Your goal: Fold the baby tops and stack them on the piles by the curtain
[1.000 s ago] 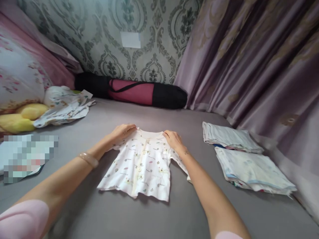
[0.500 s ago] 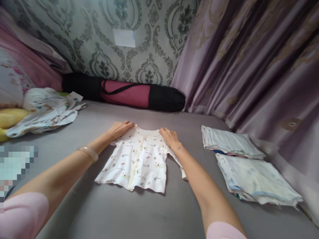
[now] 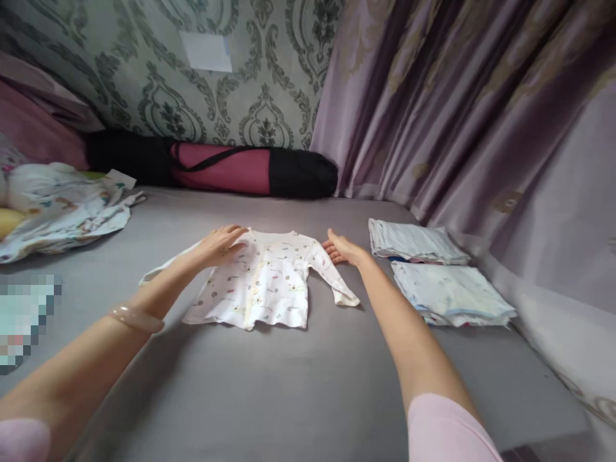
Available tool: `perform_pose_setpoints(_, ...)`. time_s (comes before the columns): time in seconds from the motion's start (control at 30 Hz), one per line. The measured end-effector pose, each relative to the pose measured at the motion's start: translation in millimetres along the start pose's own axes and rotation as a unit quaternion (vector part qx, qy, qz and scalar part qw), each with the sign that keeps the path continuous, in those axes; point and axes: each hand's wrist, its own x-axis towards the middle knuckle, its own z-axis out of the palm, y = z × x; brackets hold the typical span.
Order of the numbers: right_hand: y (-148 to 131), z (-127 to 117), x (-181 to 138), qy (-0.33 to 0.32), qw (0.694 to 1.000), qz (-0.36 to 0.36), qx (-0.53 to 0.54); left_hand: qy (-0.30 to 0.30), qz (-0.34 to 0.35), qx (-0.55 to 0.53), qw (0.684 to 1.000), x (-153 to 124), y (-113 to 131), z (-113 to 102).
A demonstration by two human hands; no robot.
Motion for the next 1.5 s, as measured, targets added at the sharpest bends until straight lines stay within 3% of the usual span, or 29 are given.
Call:
perform_pose_setpoints(0.2, 4, 16, -19, 0.074, 0.994, -0.034, -0.076, -0.058, 0.087, -0.059, 0.993, 37, 74, 18)
perform_pose_setpoints(0.3, 0, 27, -20, 0.093, 0.992, -0.059, -0.066, -0.045, 0.1, -0.094, 0.989, 61, 108, 40)
perform_pose_setpoints(0.4, 2, 29, -20, 0.101, 0.991, -0.079, -0.039, -0.027, 0.071, -0.094, 0.993, 73, 129, 64)
perform_pose_setpoints(0.6, 19, 8, -23, 0.032, 0.997, -0.058, 0.025, -0.033, 0.015, -0.071, 0.997, 69, 138, 83)
perform_pose_setpoints(0.8, 37, -40, -37, -0.057, 0.997, 0.051, -0.004, -0.052, -0.008, -0.044, 0.998, 69, 141, 80)
perform_pose_setpoints(0.9, 47, -63, -48, -0.088, 0.994, 0.051, -0.029, -0.048, -0.014, -0.04, 0.998, 69, 141, 82)
perform_pose_setpoints(0.97, 53, -72, -53, -0.059, 0.998, 0.015, -0.006, -0.046, -0.014, -0.046, 0.998, 69, 141, 82)
perform_pose_setpoints(1.03, 58, -74, -57, 0.01, 0.998, -0.02, 0.053, -0.045, -0.011, -0.058, 0.997, 68, 140, 81)
perform_pose_setpoints(1.13, 64, -67, -57, 0.111, 0.983, -0.05, 0.136, -0.053, -0.009, -0.068, 0.996, 67, 140, 77)
perform_pose_setpoints(1.23, 70, -58, -53, 0.181, 0.972, -0.071, 0.13, -0.077, -0.009, -0.05, 0.996, 66, 144, 71)
perform_pose_setpoints(1.37, 78, -56, -49, 0.3, 0.944, -0.122, -0.063, -0.091, 0.004, -0.021, 0.996, 64, 148, 66)
perform_pose_setpoints(1.5, 84, -58, -52, 0.316, 0.869, -0.137, -0.356, -0.101, 0.001, -0.012, 0.995, 63, 150, 66)
